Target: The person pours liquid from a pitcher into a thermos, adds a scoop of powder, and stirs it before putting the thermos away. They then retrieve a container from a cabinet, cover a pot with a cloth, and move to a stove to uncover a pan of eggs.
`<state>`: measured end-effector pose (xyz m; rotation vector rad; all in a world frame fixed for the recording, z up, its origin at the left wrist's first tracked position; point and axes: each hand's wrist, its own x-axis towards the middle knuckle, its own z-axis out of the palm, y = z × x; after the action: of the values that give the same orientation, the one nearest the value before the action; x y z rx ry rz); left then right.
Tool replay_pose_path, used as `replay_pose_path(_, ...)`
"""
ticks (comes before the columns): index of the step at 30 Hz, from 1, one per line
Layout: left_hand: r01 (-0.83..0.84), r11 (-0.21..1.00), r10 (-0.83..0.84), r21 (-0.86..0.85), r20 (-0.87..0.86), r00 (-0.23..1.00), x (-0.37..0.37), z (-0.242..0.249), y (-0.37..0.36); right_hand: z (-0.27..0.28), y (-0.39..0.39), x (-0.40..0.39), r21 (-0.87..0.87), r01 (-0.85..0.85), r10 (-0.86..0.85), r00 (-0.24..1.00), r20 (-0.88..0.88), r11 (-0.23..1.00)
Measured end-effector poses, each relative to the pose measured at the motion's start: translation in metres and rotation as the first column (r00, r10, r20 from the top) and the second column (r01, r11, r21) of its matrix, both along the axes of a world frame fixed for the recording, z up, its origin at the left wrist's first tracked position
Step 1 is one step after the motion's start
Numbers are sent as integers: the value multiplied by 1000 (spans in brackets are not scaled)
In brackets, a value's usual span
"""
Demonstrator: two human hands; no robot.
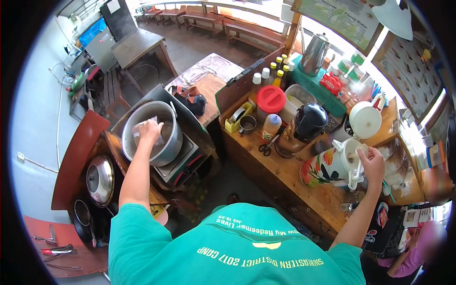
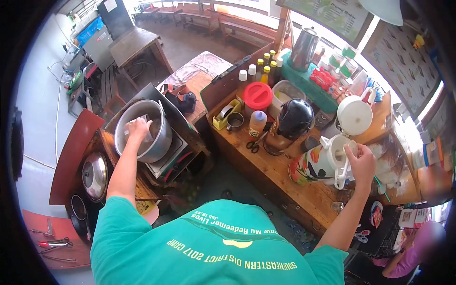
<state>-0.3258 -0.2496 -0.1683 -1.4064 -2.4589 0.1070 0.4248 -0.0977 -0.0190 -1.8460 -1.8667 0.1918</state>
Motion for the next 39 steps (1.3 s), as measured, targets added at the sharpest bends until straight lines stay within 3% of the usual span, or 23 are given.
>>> replay_pose_path(4, -38, 990, 57, -132, 140, 988, -3, -10, 9, 6, -8, -10, -19, 65, -64, 997, 40, 998)
replay_pose_path(6, -229, 970, 242, -78, 399, 885, -9, -10, 10, 6, -10, -7, -19, 100, -99, 994, 54, 995)
replay_pose_path(8, -318, 948, 281, 12, 435, 855, -21, -9, 3, -3, -9, 0, 18, 93, -93, 995, 29, 996)
replay_pose_path(12, -378, 872, 190, 312, 495, 848, -64, -30, -24, -2, -10, 12, 5, 96, -96, 995, 10, 995)
replay_pose_path(13, -424, 800, 118, 424, 582, 804, -81, -42, -31, -2, -9, 15, 2, 114, -114, 993, 36, 993)
replay_pose_path(17, -509, 668, 14, 543, 674, 738, -45, 21, -45, -2, -2, 30, -23, 91, -90, 995, 33, 996)
replay_pose_path(18, -469, 644, -79, 604, 663, 745, -35, 37, -45, -2, 0, 34, -23, 103, -102, 994, 33, 994)
replay_pose_path(21, -366, 647, -139, 669, 576, 806, 42, 110, -37, 4, 6, 40, -26, 49, -49, 999, 7, 998)
replay_pose_path(23, -357, 559, -395, 748, 619, 679, 78, 142, -25, 13, 6, 42, -27, 31, -31, 999, -13, 999)
replay_pose_path(27, -266, 553, -569, 789, 592, 571, 146, 186, 7, 18, 10, 56, -16, -29, 28, 997, -69, 999)
replay_pose_path(31, -265, 552, -632, 790, 604, 485, 248, 217, 51, 23, 6, 68, 28, -72, 73, 995, -63, 997)
replay_pose_path(33, -150, 624, -696, 767, 632, 340, 294, 226, 71, 22, 3, 75, 56, -90, 93, 994, -58, 994)
replay_pose_path(34, -142, 625, -702, 768, 632, 330, 313, 227, 81, 23, 1, 77, 57, -76, 79, 995, -57, 995)
replay_pose_path(36, 25, 700, -695, 714, 672, 254, 352, 228, 101, 26, -2, 83, 82, -121, 126, 990, -59, 989)
replay_pose_path(39, 161, 725, -685, 670, 674, 277, 430, 241, 120, 28, -9, 91, 74, -101, 106, 992, -72, 992)
